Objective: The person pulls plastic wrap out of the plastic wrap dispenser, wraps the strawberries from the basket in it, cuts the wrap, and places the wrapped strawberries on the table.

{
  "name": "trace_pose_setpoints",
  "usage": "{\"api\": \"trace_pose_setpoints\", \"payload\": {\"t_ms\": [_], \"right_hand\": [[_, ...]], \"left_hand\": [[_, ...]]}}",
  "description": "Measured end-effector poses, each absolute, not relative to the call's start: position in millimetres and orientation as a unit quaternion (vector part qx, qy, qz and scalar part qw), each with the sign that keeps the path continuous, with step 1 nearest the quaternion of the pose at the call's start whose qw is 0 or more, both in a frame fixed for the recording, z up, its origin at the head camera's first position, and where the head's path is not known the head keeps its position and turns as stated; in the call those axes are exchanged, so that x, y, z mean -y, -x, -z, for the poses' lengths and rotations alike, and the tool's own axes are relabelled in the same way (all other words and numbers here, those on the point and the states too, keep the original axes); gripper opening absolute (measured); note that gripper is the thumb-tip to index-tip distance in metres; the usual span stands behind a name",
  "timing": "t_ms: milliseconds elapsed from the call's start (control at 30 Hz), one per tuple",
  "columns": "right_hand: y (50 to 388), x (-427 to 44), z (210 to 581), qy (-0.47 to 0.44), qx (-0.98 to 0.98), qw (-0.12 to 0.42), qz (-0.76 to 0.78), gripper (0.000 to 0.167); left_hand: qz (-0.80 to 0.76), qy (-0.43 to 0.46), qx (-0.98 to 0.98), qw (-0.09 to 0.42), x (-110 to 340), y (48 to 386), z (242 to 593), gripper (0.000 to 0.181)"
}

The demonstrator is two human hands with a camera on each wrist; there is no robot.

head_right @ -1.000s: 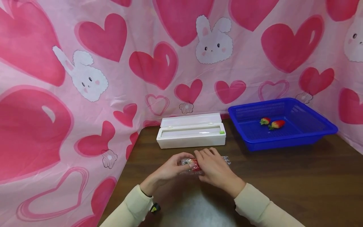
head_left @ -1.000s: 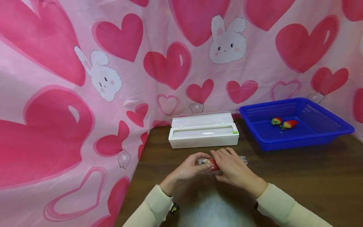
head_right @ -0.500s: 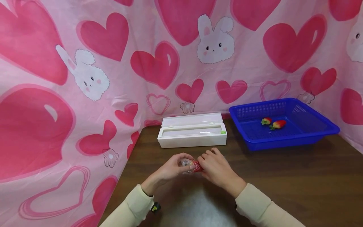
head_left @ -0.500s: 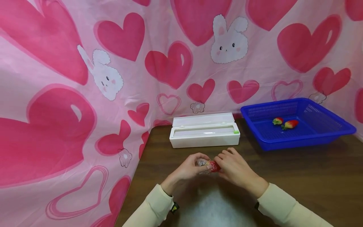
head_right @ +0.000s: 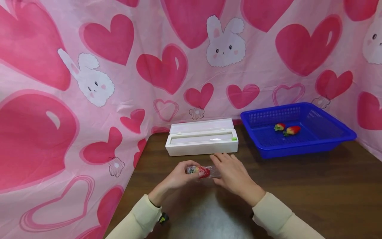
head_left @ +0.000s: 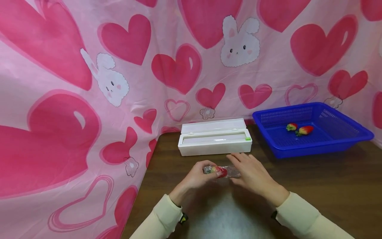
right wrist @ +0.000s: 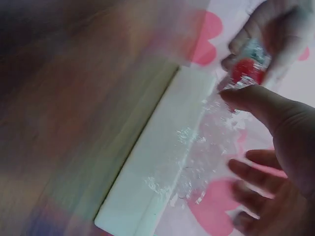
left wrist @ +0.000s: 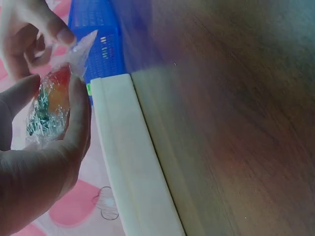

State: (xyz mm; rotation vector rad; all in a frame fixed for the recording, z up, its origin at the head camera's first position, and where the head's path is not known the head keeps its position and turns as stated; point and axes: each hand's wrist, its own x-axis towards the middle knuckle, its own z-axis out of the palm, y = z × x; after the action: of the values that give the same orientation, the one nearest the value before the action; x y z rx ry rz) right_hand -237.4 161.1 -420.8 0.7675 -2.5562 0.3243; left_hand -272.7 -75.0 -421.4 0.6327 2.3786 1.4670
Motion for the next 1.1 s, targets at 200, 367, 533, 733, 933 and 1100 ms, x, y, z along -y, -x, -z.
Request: {"api": "trace_pose_setpoints", "payload": {"t_ms": [200,367,533,733,933,1100], "right_hand": [[234.0,-164.8,417.6,-0.229,0.942,0.113,-0.217,0.053],[238.0,-166.7,418.9,-0.272,0.914,0.081,-0.291,0.047],[239.5,-164.1,419.4,-0.346,0.862,0.038,-0.368,0.065],[237.6,-160.3,426.5,-0.336,0.855,0.047,-0.392,0.079],[237.2,-159.8,432.3,-0.316,0.845,0.048,-0.429,0.085],[236.9,-158.8,434.8,-0.317,0.833,0.045,-0.451,0.088]], "left_hand": [[-0.514,-0.234,-0.811,0.15,75.4,274.2,420.7,0.032],[-0.521,-0.285,-0.785,0.178,79.4,277.3,420.2,0.027],[-0.522,-0.316,-0.767,0.196,81.1,277.7,419.1,0.026],[-0.518,-0.322,-0.77,0.184,78.2,276.1,420.8,0.028],[-0.527,-0.318,-0.768,0.179,77.1,275.7,421.2,0.028],[-0.551,-0.305,-0.75,0.203,76.0,274.5,422.9,0.026]]}}
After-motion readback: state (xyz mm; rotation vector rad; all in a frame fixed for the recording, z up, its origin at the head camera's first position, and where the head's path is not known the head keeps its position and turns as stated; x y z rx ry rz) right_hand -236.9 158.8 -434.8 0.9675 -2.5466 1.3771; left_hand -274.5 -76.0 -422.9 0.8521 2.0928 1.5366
